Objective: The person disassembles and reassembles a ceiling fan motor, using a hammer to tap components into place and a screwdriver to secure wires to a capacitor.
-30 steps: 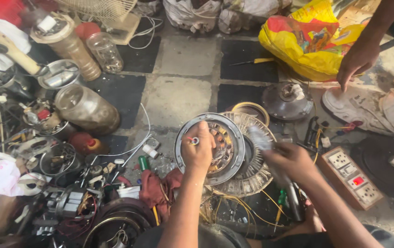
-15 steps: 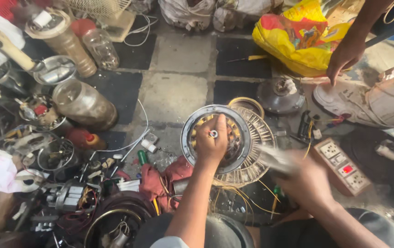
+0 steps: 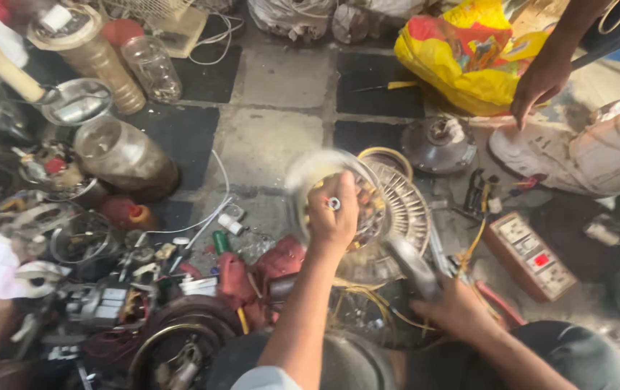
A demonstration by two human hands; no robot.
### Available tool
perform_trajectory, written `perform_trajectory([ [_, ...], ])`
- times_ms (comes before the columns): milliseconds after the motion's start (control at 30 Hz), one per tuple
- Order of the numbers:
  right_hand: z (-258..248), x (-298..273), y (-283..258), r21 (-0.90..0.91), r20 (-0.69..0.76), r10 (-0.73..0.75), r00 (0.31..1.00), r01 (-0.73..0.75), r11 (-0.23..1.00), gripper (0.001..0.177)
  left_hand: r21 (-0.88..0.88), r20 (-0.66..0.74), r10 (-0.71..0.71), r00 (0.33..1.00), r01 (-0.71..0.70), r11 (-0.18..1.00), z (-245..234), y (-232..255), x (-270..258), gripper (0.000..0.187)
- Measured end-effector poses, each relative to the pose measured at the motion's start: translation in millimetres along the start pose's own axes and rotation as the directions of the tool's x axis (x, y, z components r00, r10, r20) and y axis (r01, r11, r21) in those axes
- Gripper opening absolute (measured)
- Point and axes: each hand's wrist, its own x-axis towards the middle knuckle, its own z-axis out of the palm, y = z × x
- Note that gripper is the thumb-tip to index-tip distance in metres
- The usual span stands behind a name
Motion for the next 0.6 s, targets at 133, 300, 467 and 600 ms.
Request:
perform_trajectory([
  [133,-19.3,-21.0,-1.0,0.451,-0.267,-0.254,0.930,0.353,0.820,0.071,-0.221,-0.073,-0.172,0.982,0.152,0.963,2.5,-6.4,18.7,0.037],
  [300,-60.7,-13.9,-24.4,0.287,-0.296,-0.007,0.955,0.096,0.953,0.052,-0.771,-0.248,-0.369,0.896,0.048,0.635,-31.0,-22.2,19.9,0.043],
  [467,11.4,-2.5,12.5,0.548,-0.235,-0.038,0.971,0.165,0.820,0.049,-0.987,-0.059,-0.815,0.577,0.087,0.133,-57.3,-57.7,13.6,0.039],
  [600,109.1,11.9,61.9,0.667,-0.062,0.153,0.986,-0.073,0.742,0.048,-0.995,-0.047,-0.766,0.642,0.042,0.096,-53.2,-99.3,5.4,0.043],
])
